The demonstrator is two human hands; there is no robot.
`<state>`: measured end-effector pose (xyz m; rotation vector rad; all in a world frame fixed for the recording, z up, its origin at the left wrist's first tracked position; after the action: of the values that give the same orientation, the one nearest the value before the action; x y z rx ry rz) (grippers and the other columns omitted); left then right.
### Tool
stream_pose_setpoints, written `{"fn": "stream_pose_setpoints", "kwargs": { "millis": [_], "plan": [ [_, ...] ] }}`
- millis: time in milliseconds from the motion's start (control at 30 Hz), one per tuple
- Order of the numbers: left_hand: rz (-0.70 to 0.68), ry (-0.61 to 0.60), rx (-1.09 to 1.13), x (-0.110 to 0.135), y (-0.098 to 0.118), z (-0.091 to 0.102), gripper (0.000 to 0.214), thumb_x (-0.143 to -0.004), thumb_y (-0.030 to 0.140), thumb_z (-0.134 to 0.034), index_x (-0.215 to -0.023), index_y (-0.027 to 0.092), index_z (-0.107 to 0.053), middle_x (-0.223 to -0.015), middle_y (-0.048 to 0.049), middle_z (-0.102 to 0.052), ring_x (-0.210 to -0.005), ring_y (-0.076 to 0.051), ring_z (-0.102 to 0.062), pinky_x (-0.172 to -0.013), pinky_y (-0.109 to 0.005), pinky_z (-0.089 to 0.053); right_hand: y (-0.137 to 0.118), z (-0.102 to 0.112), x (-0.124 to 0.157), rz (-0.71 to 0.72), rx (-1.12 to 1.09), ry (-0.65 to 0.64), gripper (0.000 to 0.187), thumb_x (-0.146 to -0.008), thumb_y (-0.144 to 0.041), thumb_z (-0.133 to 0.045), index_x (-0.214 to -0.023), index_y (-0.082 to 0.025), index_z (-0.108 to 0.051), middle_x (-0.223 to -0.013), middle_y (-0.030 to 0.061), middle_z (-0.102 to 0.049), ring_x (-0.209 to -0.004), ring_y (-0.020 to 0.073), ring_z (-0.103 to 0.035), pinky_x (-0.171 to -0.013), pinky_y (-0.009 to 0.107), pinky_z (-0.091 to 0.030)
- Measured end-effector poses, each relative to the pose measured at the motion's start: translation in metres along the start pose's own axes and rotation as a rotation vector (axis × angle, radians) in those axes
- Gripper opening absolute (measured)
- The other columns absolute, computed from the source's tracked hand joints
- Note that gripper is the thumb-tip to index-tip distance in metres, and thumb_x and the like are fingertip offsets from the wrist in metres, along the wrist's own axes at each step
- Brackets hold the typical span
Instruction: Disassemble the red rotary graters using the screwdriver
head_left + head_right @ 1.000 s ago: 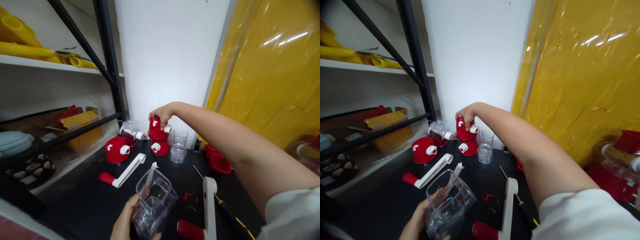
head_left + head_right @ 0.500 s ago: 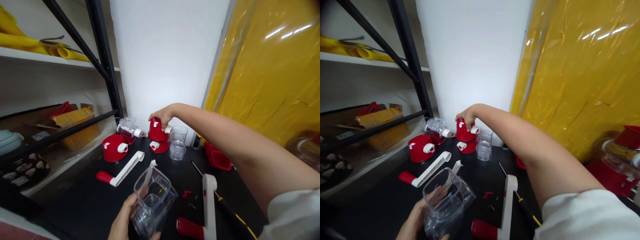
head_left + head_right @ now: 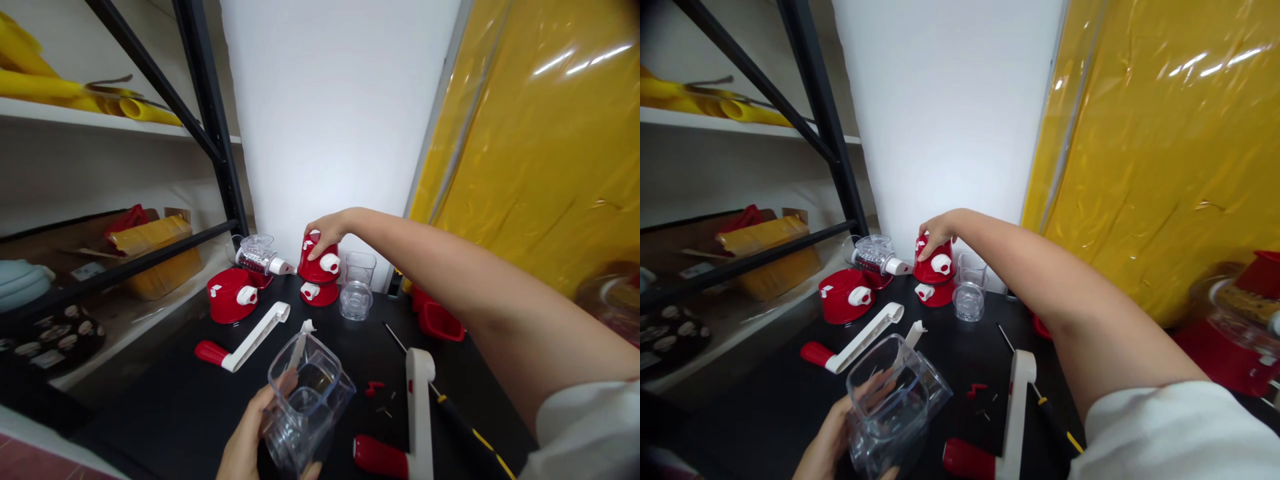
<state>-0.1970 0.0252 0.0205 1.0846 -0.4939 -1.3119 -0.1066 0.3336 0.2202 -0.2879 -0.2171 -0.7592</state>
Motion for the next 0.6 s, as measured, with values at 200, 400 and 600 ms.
{"fn": "stream_pose_setpoints", "kwargs": {
  "millis": [200, 400, 600],
  "plan": [
    [-0.019, -0.006, 0.000, 0.0022, -0.0068, 0.0007, 0.088, -0.053, 0.047, -0.079, -0.136, 0.046, -0.049, -0.132, -0.0023, -0.066, -0.117, -0.046, -0.061, -0.092, -0.058, -0.057, -0.0095, -0.0037, -0.0030, -0.140, 0.110, 0.086, 0.102, -0.071, -0.073, -0.067, -0.145, -0.007, -0.043, -0.140, 0.0292, -0.051, -0.124, 0.0504, -0.050, -0.101, 0.064, -0.040],
    [-0.036, -0.006, -0.007, 0.0027, -0.0103, 0.0003, 0.087, -0.054, 0.045, -0.080, -0.136, 0.044, -0.050, -0.130, -0.0036, -0.067, -0.117, -0.044, -0.062, -0.092, -0.056, -0.059, -0.0082, -0.0033, 0.0038, 0.009, 0.049, 0.045, 0.086, -0.079, -0.054, -0.070, -0.153, -0.033, -0.031, -0.146, 0.0102, -0.052, -0.121, 0.0327, -0.058, -0.096, 0.045, -0.050],
    [-0.100, 0.025, 0.002, 0.0019, -0.0031, 0.0024, 0.081, -0.058, 0.042, -0.080, -0.134, 0.036, -0.053, -0.127, -0.0057, -0.069, -0.112, -0.041, -0.066, -0.088, -0.052, -0.061, -0.0033, -0.0084, -0.0006, 0.024, 0.069, 0.114, 0.058, -0.083, -0.047, -0.069, -0.136, -0.026, -0.057, -0.136, 0.0120, -0.058, -0.112, 0.0317, -0.062, -0.085, 0.040, -0.055]
  ]
}}
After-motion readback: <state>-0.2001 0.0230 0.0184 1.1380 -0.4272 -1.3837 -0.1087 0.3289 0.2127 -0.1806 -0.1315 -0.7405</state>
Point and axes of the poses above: each hand's wrist, its own x-axis away from the middle knuckle, its own z-axis out of the back of the hand, y = z × x, the point moved 1 cm from there along -x, towards the middle knuckle
